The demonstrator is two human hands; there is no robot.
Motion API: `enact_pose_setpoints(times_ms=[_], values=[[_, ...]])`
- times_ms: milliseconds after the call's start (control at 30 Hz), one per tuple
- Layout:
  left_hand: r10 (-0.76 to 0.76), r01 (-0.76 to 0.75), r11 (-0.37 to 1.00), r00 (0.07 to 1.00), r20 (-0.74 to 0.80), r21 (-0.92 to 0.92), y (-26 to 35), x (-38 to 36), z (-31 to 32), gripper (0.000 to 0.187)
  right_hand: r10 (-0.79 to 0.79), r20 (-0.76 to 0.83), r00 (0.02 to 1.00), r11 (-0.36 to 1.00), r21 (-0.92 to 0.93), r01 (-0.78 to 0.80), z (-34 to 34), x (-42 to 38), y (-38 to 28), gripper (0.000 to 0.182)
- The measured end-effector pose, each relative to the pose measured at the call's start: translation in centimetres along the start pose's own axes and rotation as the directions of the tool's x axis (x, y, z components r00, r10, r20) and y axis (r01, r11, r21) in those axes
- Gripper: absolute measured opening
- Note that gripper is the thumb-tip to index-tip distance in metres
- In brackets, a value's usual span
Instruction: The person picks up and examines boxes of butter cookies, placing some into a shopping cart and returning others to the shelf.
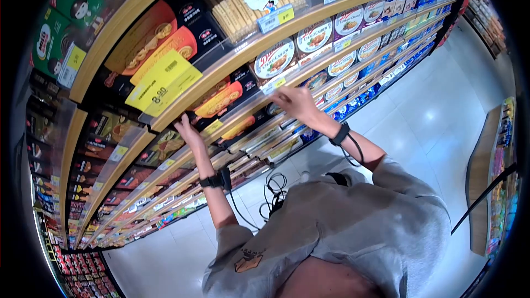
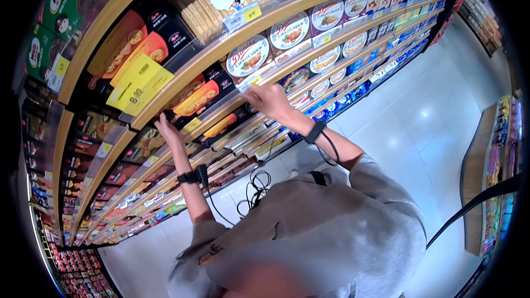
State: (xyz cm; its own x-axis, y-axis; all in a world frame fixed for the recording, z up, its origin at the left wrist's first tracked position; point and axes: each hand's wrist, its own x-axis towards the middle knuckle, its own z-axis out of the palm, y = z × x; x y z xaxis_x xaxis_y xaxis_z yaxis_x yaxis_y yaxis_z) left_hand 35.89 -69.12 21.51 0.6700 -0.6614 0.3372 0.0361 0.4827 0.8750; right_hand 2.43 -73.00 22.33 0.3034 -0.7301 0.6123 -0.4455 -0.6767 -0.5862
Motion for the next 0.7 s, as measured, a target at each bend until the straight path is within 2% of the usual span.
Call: enact_pose_setpoints(times_ms=[67, 100, 167, 200, 233, 267, 333, 400, 533, 600, 633, 700], values=[[0.093, -0.106, 0.963, 0.994, 0.062, 0.247, 2.7, -2.7, 1.6, 0.058, 0.038, -0.003, 0.999, 0.998, 0.052, -0.038, -2.4, -2.3, 1.1, 0.019], [0.054, -0.068, 0.949, 0.997, 0.054, 0.307, 4.8, -4.5, 3.0, 0.069, 0.030, 0.008, 1.000, 0.999, 0.036, -0.030, -3.6, -3.3, 2.0, 0.019], [0.025, -0.034, 0.961, 0.999, 0.034, 0.275, 3.9, -5.1, 2.2, 0.072, 0.159, 0.115, 0.981, 0.986, 0.023, -0.162, -5.5, -5.4, 3.8, 0.019], [0.006, -0.014, 0.967, 0.999, 0.031, 0.255, 3.8, -5.7, 2.3, 0.075, 0.150, 0.135, 0.979, 0.988, 0.011, -0.153, -6.4, -6.2, 4.2, 0.019], [0.019, -0.022, 0.966, 1.000, 0.012, 0.259, 4.0, -6.1, 2.6, 0.076, 0.228, 0.146, 0.963, 0.969, 0.064, -0.239, -7.3, -6.9, 4.7, 0.020], [0.075, -0.063, 0.952, 0.997, -0.030, 0.300, 3.8, -6.6, 2.7, 0.072, 0.297, 0.156, 0.942, 0.942, 0.114, -0.316, -8.3, -7.3, 5.2, 0.022], [0.164, -0.143, 0.922, 0.986, -0.031, 0.359, 4.8, -8.1, 3.3, 0.065, 0.332, 0.197, 0.923, 0.932, 0.085, -0.353, -9.9, -8.6, 6.8, 0.021], [0.158, -0.127, 0.940, 0.985, -0.076, 0.316, 6.4, -10.2, 4.0, 0.052, 0.376, 0.236, 0.896, 0.904, 0.117, -0.411, -12.6, -8.9, 7.1, 0.019], [0.191, -0.159, 0.891, 0.981, -0.035, 0.425, 12.3, -14.6, 8.0, 0.020, 0.399, 0.291, 0.869, 0.864, 0.197, -0.463, -18.3, -7.3, 8.1, 0.016], [0.192, -0.192, 0.902, 0.981, 0.040, 0.385, 15.5, -16.9, 10.9, 0.017, 0.400, 0.229, 0.888, 0.798, 0.390, -0.460, -21.7, -5.3, 7.7, 0.014], [0.242, -0.268, 0.902, 0.963, 0.116, 0.339, 17.1, -17.9, 12.9, 0.015, 0.393, 0.234, 0.890, 0.748, 0.481, -0.457, -23.5, -4.0, 7.6, 0.009], [0.263, -0.344, 0.895, 0.920, 0.289, 0.282, 20.9, -20.8, 17.6, 0.020, 0.355, 0.092, 0.930, 0.694, 0.641, -0.328, -26.9, -1.2, 6.4, 0.008]])
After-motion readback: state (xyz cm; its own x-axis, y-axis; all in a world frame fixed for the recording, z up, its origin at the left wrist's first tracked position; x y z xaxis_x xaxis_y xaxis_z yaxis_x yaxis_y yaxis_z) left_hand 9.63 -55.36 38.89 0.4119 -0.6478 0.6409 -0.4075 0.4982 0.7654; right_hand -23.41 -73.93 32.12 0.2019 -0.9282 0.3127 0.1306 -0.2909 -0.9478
